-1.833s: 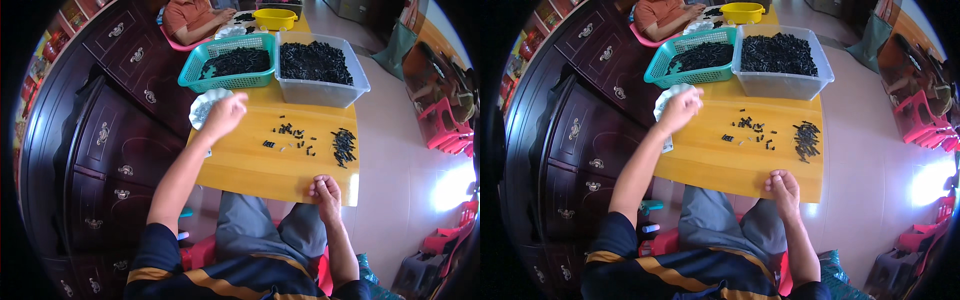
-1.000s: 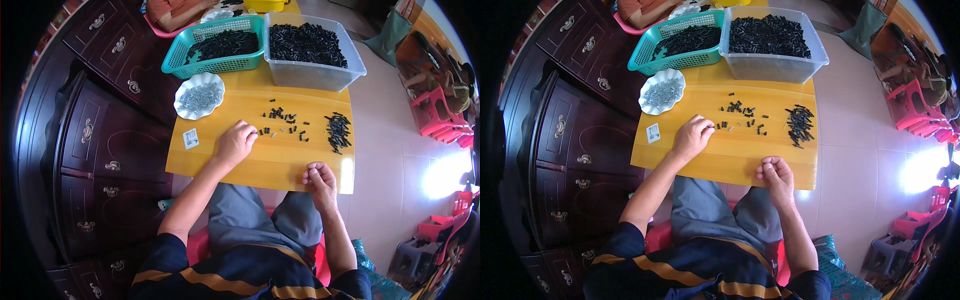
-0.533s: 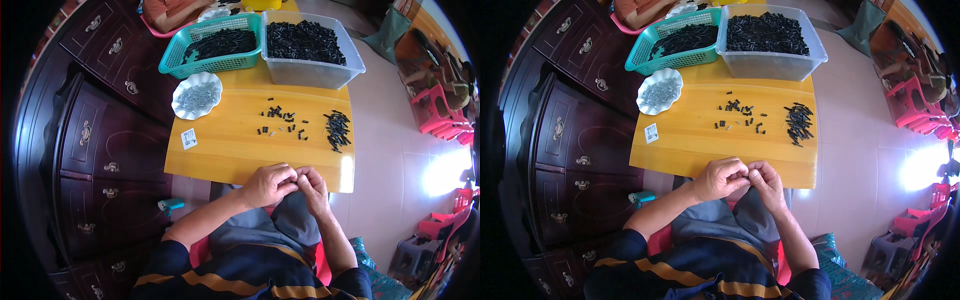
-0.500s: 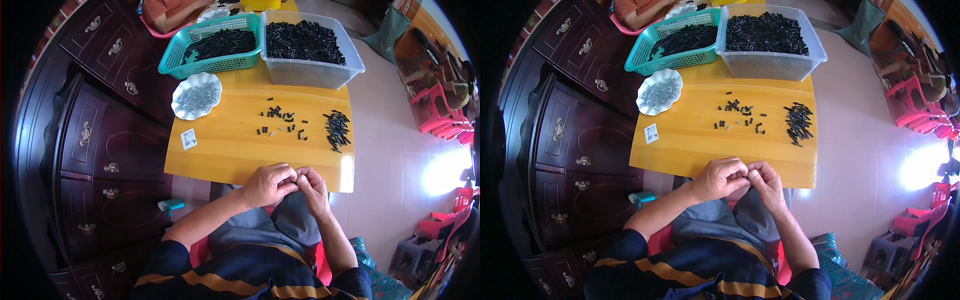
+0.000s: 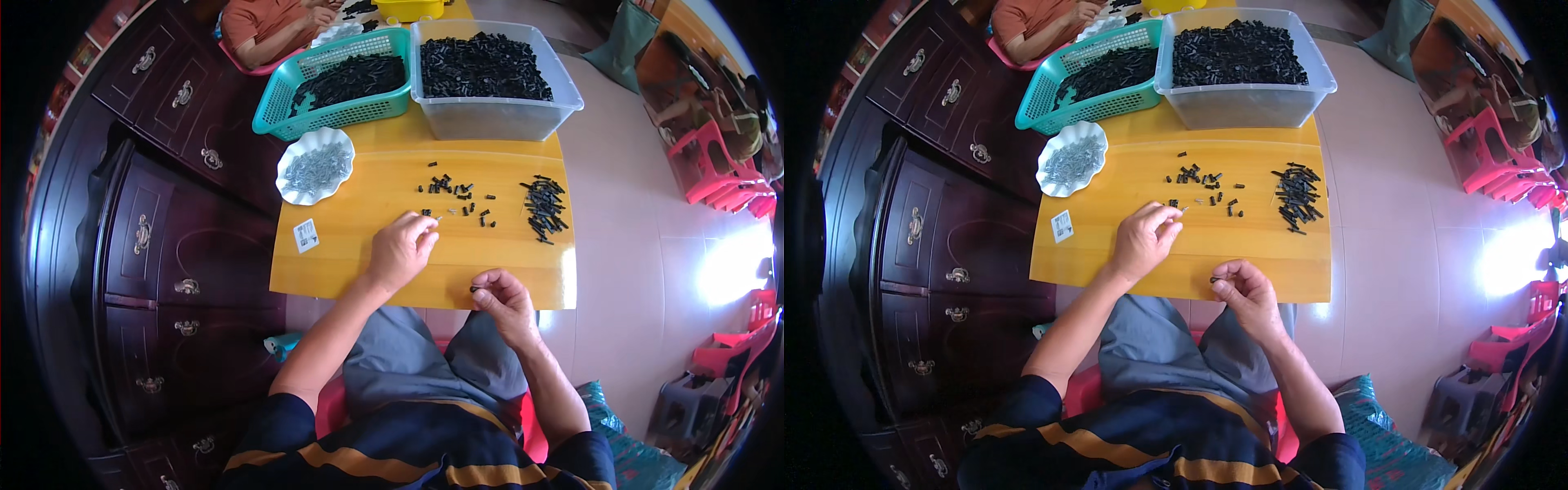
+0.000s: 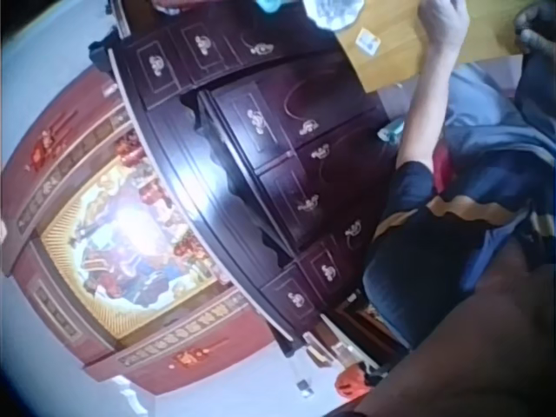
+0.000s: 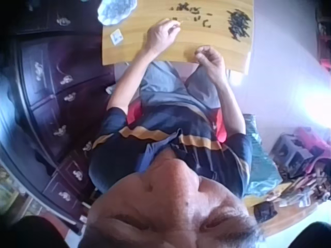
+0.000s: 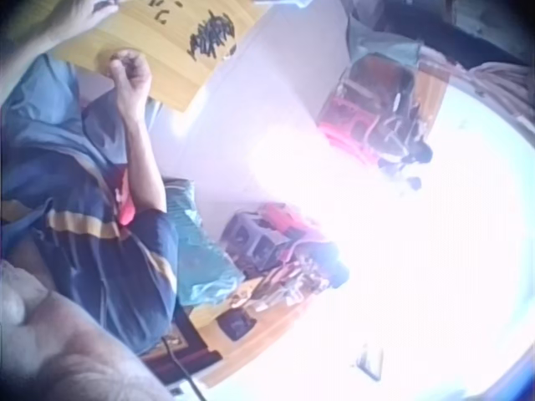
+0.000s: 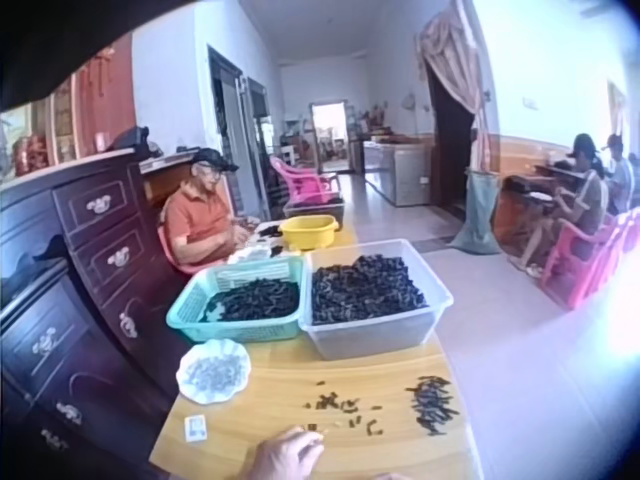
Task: The person assembles plastic components by picking up plastic parts and pins from containers and the table, fitting them together by hand, and placing the assembled pieces on the table.
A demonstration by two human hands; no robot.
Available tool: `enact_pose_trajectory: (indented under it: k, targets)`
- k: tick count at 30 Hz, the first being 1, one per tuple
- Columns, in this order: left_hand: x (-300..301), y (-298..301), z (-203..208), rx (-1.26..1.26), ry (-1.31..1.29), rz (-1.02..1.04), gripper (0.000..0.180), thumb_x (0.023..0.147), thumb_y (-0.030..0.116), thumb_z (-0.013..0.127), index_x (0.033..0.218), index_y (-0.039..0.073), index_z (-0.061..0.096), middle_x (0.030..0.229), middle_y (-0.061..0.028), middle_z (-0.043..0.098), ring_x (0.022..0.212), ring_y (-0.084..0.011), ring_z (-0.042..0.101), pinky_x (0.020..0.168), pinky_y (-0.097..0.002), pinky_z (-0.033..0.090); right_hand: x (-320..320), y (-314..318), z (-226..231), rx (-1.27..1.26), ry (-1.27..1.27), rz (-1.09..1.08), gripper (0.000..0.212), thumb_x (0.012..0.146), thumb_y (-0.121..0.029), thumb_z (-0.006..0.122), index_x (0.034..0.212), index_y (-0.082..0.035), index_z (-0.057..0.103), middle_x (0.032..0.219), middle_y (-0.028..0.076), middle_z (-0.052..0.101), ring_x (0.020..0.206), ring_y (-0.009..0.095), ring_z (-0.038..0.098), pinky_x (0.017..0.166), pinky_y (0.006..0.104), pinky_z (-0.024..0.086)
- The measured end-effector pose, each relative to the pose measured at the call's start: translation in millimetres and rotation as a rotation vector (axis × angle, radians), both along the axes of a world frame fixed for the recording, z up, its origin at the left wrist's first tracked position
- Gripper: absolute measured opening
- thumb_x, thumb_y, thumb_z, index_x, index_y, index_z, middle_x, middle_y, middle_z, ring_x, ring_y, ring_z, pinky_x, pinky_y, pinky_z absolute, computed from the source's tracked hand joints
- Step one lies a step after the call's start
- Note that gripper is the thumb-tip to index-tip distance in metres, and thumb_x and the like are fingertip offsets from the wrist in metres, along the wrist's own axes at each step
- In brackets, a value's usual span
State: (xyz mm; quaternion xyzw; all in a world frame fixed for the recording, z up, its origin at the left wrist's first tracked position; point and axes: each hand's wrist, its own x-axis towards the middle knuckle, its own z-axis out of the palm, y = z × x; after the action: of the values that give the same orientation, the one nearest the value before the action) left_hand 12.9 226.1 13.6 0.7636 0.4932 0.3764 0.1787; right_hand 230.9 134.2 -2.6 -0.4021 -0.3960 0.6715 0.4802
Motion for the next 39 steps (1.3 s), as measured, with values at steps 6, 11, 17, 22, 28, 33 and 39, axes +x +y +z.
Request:
enact_pose_trajectory:
  k: [6,11,17,22,28,33,39]
  targets:
    - [4.9,13.0,-6.7,0.070,0.151,0.069,0.008,0.083,0.011,0.070,0.091,0.008,0.067,0.085,-0.0071,0.065,0.073,-0.0277,0.067,0.063,-0.0396,0.054,-0.8,0.5,-2.6,0.021,-0.028,-0.003,0.018,0.097,-0.006,0.064,0.114,-0.002,0.061,0.090,-0.002,0.062,0.079,0.006,0.058,0.076,0.0217,0.050]
    - [9.0,15.7,-13.4,0.050,0.213,0.087,0.007,0.086,0.017,0.068,0.085,0.010,0.066,0.082,-0.0067,0.063,0.071,-0.0295,0.065,0.061,-0.0412,0.053,1.0,1.1,-5.9,0.036,-0.051,0.026,0.016,0.101,-0.011,0.059,0.113,-0.002,0.062,0.091,-0.002,0.062,0.078,0.005,0.057,0.075,0.0217,0.049]
    - [10.1,18.1,-17.8,0.094,0.283,0.070,0.011,0.089,0.020,0.066,0.086,0.011,0.063,0.083,-0.0070,0.062,0.072,-0.0302,0.065,0.061,-0.0422,0.053,2.0,3.3,-3.3,-0.009,0.039,0.047,0.017,0.103,-0.014,0.056,0.112,-0.001,0.060,0.090,0.001,0.062,0.080,0.008,0.060,0.074,0.0238,0.052]
    - [13.5,0.5,-8.8,0.013,0.268,-0.028,0.010,0.092,0.020,0.064,0.090,0.011,0.060,0.085,-0.0071,0.061,0.072,-0.0303,0.065,0.061,-0.0420,0.053,3.8,4.5,-6.0,0.026,0.000,0.077,0.018,0.103,-0.016,0.057,0.110,0.000,0.060,0.089,0.003,0.062,0.078,0.009,0.060,0.073,0.0243,0.052]
    - [32.2,-40.4,24.7,0.068,0.155,-0.227,0.011,0.088,0.007,0.068,0.091,0.007,0.057,0.081,-0.0086,0.058,0.069,-0.0302,0.063,0.058,-0.0397,0.051,3.6,6.3,0.0,-0.064,-0.015,-0.001,0.021,0.103,-0.020,0.057,0.105,0.000,0.064,0.085,0.002,0.062,0.073,0.009,0.059,0.069,0.0227,0.051]
    - [31.2,-46.7,21.6,0.166,0.202,-0.255,0.012,0.086,0.007,0.069,0.091,0.007,0.058,0.079,-0.0071,0.057,0.065,-0.0269,0.064,0.056,-0.0378,0.051,5.8,6.9,-6.7,-0.040,-0.009,0.018,0.023,0.103,-0.023,0.057,0.104,0.000,0.063,0.083,0.002,0.062,0.072,0.009,0.059,0.067,0.0226,0.050]
    - [33.2,-56.3,26.9,0.198,0.208,-0.275,0.013,0.085,0.007,0.071,0.091,0.008,0.059,0.080,-0.0068,0.057,0.065,-0.0264,0.063,0.057,-0.0376,0.051,3.8,4.1,-7.2,-0.015,-0.020,0.045,0.023,0.103,-0.023,0.057,0.102,0.000,0.061,0.082,0.002,0.061,0.071,0.009,0.058,0.066,0.0231,0.049]
